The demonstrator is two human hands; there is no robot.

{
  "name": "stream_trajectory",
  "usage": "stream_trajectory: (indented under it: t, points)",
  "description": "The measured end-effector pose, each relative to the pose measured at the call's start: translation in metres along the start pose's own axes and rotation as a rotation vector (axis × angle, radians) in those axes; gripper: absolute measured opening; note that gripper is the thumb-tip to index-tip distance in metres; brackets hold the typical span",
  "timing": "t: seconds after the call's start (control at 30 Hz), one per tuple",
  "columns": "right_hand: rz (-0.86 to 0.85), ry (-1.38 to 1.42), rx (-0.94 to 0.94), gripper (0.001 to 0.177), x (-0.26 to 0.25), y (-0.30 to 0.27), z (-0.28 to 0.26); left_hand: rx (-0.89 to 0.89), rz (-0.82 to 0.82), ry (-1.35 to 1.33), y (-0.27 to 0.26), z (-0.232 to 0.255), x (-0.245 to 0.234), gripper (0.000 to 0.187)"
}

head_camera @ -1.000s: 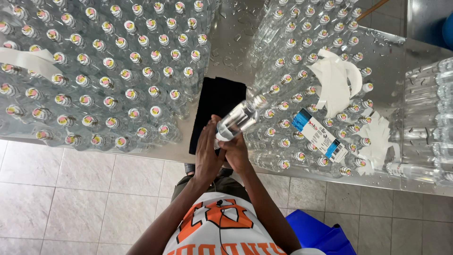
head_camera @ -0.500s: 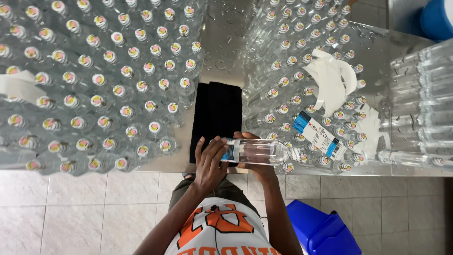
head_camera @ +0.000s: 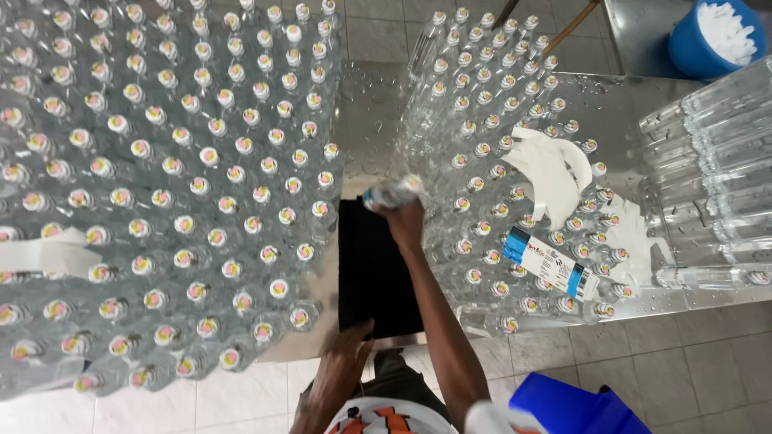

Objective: The person repeatedly picks up clear plastic bottles from a table, places them on a black mat, and applies a rectangular label to the side of each bottle. After labeling, the person places the bottle back onto the table among other bottles.

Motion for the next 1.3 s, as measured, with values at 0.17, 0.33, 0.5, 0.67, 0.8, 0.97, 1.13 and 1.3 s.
stream_trajectory:
  t: [0.17,0.33,0.5,0.67,0.8,0.97,1.13,1.3]
  points:
    - [-0.042,-0.082,-0.021,0.071,0.091,0.138,0.077,-0.262,-0.153,-0.156,-0.035,-0.017,-0.012,0.038]
    - [-0.212,-0.11,-0.147,0.08,0.135,0.189,0.067,-0.307,-0.025,-0.166,-0.052,-0.081,0.014,0.036]
    - [-0.457,-0.014,-0.307,0.069,0.141,0.163,0.074,-0.427,-0.035,-0.251,-0.04,-0.046,-0.005,0.038]
    - [-0.194,0.272,-0.005,0.066,0.099,0.093,0.067,-0.493,0.118,-0.545,0.014,0.0,-0.02,0.033]
    - [0.041,0.208,-0.145,0.059,0.009,-0.056,-0.054,-0.281,0.355,-0.971,0.066,0.083,-0.051,0.051]
    - [-0.299,0.417,-0.162,0.074,-0.083,-0.165,-0.125,-0.004,0.222,-0.979,0.104,0.166,-0.015,0.072]
    - [-0.171,0.531,-0.242,0.09,-0.159,-0.152,-0.091,0.168,-0.198,-0.691,0.094,0.244,0.048,0.105]
    - [-0.2,1.105,-0.191,0.093,-0.241,-0.144,-0.122,0.774,-0.386,-0.035,0.13,0.257,0.084,0.098]
Point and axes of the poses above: each hand's wrist, its own y-axis towards the middle knuckle, its own x-axis out of the palm, z = x × y, the point moved 2 cm from there along y, towards the middle knuckle, and after that the axes turned 3 degrees about -x, right-handed, at the moved point
